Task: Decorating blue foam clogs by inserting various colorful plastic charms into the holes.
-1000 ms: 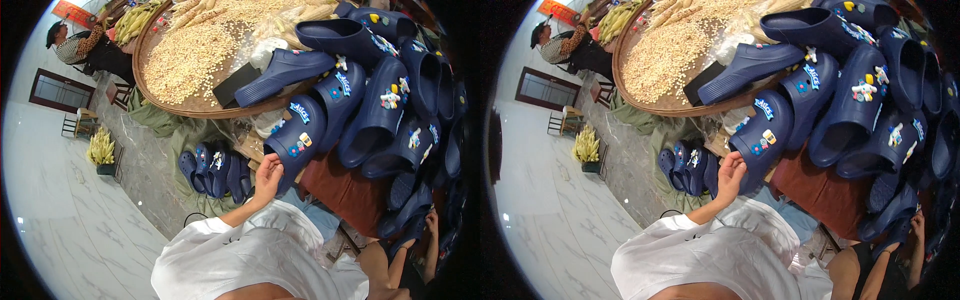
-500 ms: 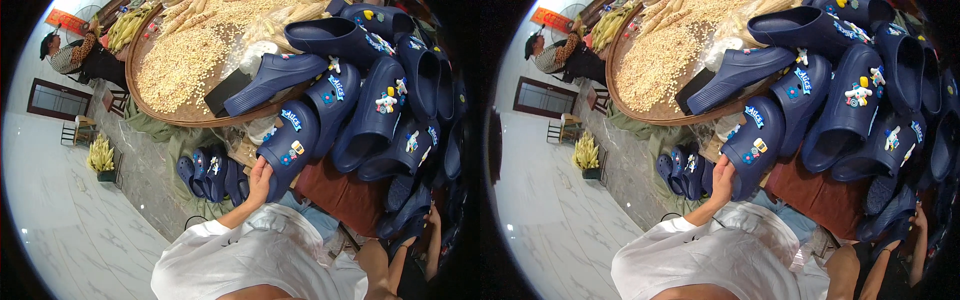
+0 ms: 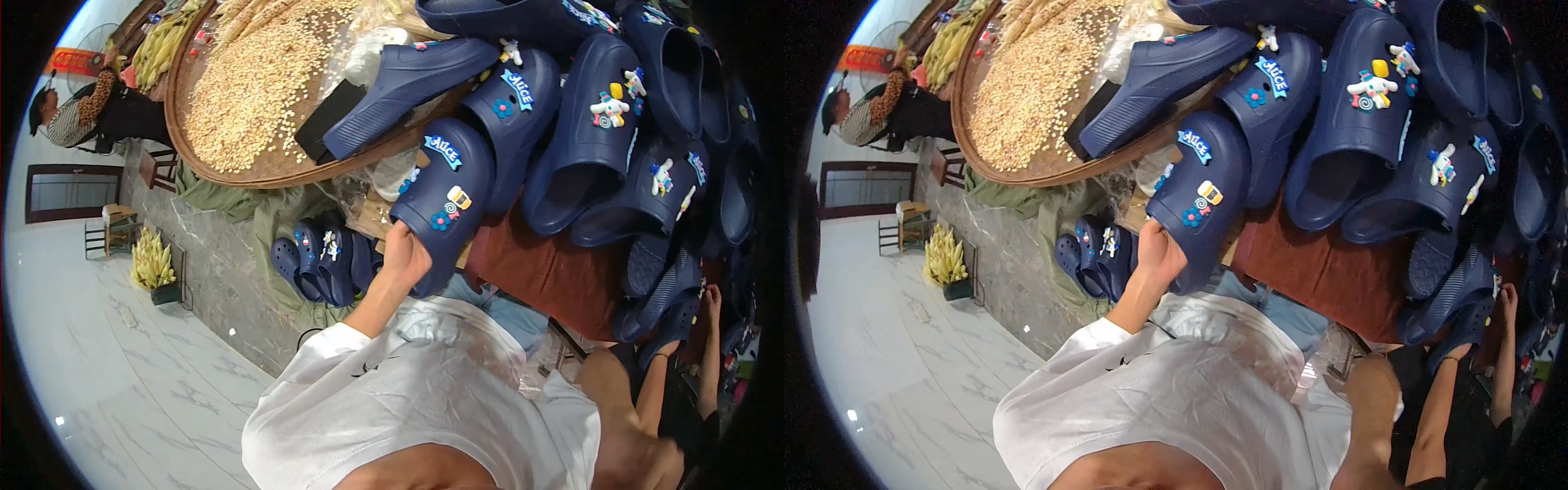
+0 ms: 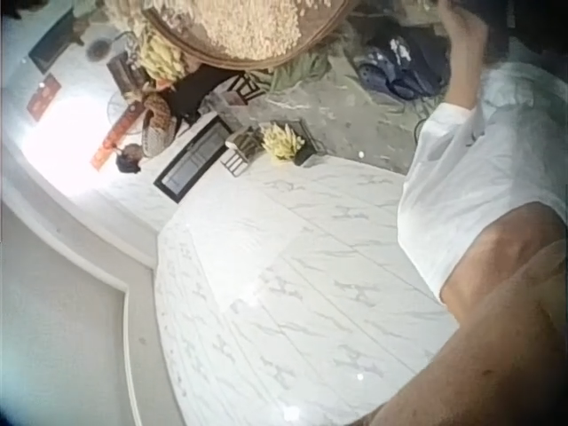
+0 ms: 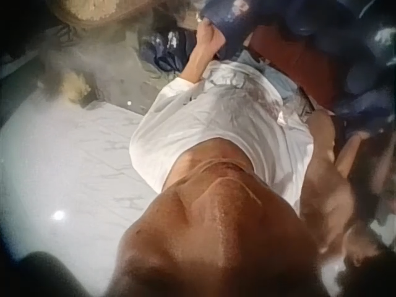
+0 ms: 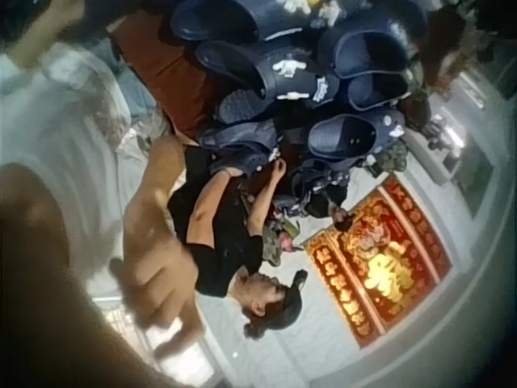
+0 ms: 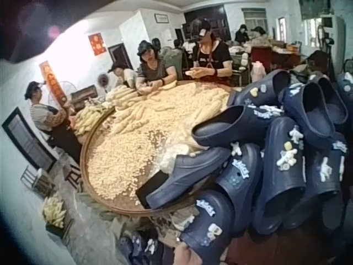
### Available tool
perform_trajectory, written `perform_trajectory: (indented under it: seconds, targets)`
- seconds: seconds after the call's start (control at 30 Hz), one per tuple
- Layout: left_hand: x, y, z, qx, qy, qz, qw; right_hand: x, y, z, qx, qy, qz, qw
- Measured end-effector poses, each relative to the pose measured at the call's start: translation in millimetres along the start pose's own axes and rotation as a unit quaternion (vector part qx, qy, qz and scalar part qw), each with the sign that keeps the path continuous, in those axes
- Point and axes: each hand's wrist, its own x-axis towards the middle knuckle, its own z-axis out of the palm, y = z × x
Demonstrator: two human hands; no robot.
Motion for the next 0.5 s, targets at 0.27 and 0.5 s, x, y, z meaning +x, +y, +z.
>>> perform_trajectory:
  seconds: [0.27, 0.5]
  targets:
    - [33, 8, 6, -0.221, -0.110, -0.119, 0.962, -84, 157, -52, -0.465, 0.089, 0.410, 0.780]
    - [14, -9, 10, -0.059, -0.110, -0.050, 0.991, -131, 221, -48, -0.453, 0.076, 0.411, 0.787]
